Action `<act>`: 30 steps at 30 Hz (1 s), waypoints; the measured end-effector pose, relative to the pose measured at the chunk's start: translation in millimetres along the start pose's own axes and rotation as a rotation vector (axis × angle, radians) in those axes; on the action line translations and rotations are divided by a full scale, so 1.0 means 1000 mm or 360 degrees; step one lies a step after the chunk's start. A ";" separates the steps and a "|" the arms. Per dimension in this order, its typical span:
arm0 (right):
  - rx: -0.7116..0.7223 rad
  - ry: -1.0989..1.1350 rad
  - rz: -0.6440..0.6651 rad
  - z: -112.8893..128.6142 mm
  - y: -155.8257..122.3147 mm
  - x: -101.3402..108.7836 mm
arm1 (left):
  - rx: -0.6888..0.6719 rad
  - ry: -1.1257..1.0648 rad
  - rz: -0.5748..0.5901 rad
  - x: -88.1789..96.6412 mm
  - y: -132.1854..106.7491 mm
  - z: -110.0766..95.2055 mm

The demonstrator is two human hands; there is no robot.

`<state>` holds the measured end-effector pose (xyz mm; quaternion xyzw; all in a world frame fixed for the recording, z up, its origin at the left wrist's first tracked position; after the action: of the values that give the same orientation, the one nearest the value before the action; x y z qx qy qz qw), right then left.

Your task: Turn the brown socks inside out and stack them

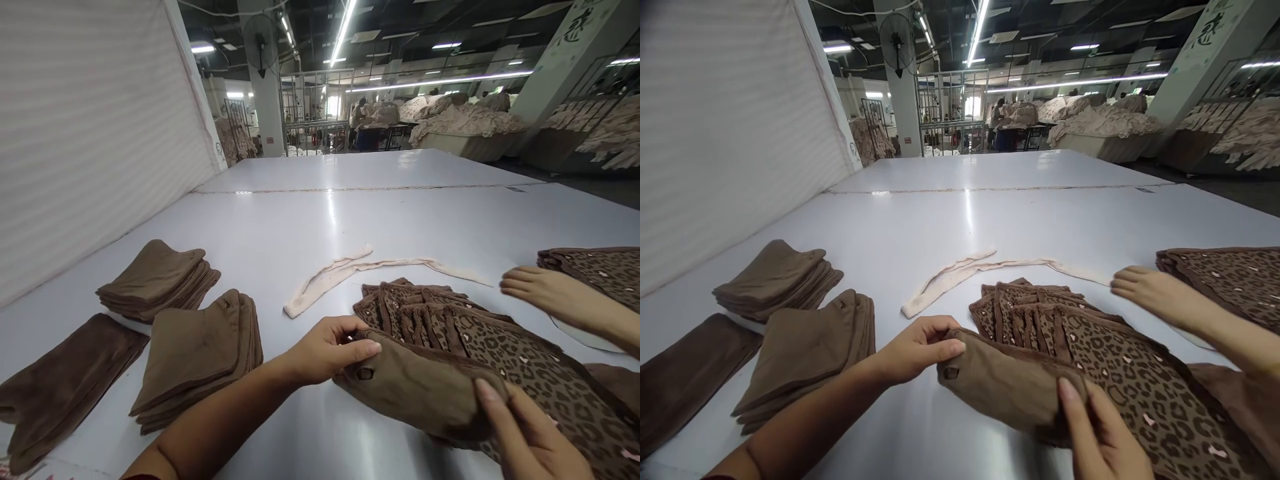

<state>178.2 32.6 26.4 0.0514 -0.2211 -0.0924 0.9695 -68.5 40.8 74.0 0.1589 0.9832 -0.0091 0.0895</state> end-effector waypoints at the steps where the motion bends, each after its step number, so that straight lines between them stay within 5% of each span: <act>1: 0.0123 -0.0216 -0.0047 0.009 0.000 0.000 | -0.0051 0.0101 -0.0023 -0.003 0.001 -0.001; 4: 0.0601 -0.0405 -0.0073 0.043 -0.002 -0.005 | -0.0166 0.0431 0.0007 -0.013 0.002 -0.008; 7: 0.0927 -0.0313 0.0211 0.068 -0.003 -0.017 | -0.0184 0.0444 0.0098 -0.020 0.001 -0.012; 9: 0.0948 -0.0218 0.0404 0.074 -0.001 -0.026 | -0.0114 0.0239 0.0143 -0.020 0.002 -0.012; 12: 0.0836 -0.0057 0.0477 0.071 0.001 -0.035 | 0.0158 -0.0068 0.0182 -0.018 0.003 -0.003; 14: 0.0775 -0.0062 0.0307 0.069 -0.001 -0.038 | 0.0247 -0.0142 0.0107 -0.017 0.004 0.003; 17: 0.0570 -0.0104 0.0074 0.069 -0.010 -0.039 | 0.0024 -0.0011 -0.0133 -0.021 0.005 0.006; 23: 0.0132 0.0264 0.0515 0.070 -0.022 -0.048 | -0.0179 0.0126 -0.0276 -0.033 0.000 0.008; 26: -0.0102 0.0648 0.0505 0.063 -0.021 -0.051 | -0.0111 0.0046 -0.0242 -0.033 0.003 0.014; 30: -0.0500 0.1238 0.0774 0.056 -0.022 -0.062 | 0.0120 -0.0217 -0.0168 -0.033 0.012 0.023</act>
<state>95.3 20.2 47.9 -0.1179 0.1688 0.1307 0.9698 -29.9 41.0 57.3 0.1092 0.9808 -0.0617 0.1497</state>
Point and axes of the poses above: each hand's wrist, its own y-axis towards the middle knuckle, its own x-axis out of the back of the hand, z = x × y, the point moved 2 cm from there along y, towards the middle knuckle, and after that the axes turned 3 degrees about -x, right-handed, at the moved point
